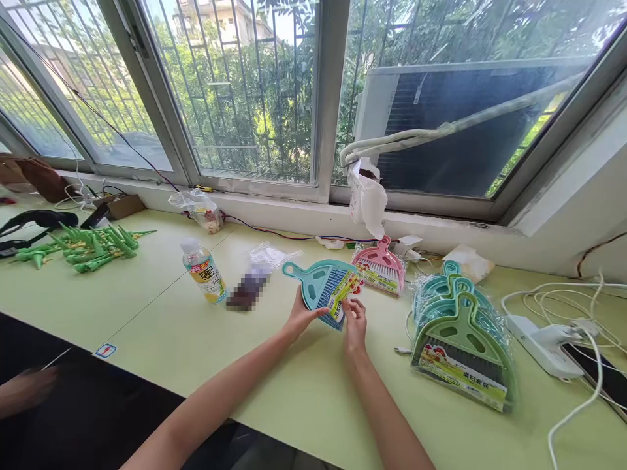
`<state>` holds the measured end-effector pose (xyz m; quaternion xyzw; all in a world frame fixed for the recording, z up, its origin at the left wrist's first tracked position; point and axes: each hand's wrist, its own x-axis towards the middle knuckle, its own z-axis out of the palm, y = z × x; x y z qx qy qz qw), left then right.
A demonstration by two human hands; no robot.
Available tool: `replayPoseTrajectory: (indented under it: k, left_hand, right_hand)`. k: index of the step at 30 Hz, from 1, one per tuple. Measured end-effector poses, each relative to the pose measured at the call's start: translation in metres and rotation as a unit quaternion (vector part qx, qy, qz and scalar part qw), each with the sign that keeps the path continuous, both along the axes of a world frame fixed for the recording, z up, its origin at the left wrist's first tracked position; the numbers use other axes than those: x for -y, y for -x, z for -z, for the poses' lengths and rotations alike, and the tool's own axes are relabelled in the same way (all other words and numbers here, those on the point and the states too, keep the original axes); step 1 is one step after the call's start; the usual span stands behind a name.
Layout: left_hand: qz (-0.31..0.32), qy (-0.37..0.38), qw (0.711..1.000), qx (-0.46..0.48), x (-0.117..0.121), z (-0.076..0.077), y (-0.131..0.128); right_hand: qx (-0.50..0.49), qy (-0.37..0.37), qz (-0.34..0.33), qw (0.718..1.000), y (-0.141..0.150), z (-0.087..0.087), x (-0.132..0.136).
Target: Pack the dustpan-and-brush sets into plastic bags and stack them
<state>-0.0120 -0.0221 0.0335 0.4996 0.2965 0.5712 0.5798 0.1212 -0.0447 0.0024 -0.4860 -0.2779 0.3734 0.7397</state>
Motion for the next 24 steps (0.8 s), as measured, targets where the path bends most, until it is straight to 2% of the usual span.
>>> replayPoseTrajectory:
  k: [4, 9, 13, 17, 20, 24]
  left_hand:
    - [0.008, -0.001, 1.0, 0.007, -0.001, 0.003, -0.001]
    - [0.022, -0.011, 0.999, 0.028, -0.004, 0.006, -0.002]
    - [0.048, -0.02, 0.997, 0.049, 0.0, 0.004, -0.005]
    - [0.056, -0.018, 0.998, 0.039, 0.007, -0.002, -0.006]
    - [0.05, -0.015, 0.999, 0.012, 0.01, -0.002, -0.005]
    - [0.03, -0.018, 0.999, -0.004, 0.008, 0.003, -0.004]
  right_hand:
    - [-0.06, 0.022, 0.008, 0.998, -0.01, -0.008, 0.003]
    - [-0.054, -0.048, -0.049, 0.996, -0.016, -0.018, 0.004]
    - [-0.053, -0.009, -0.043, 0.998, -0.006, -0.008, -0.001]
    - [-0.04, 0.034, 0.013, 0.999, 0.0, 0.004, -0.005]
    - [0.02, 0.048, 0.046, 0.998, -0.001, 0.006, -0.005]
    - [0.074, 0.06, 0.051, 0.994, -0.001, 0.004, -0.004]
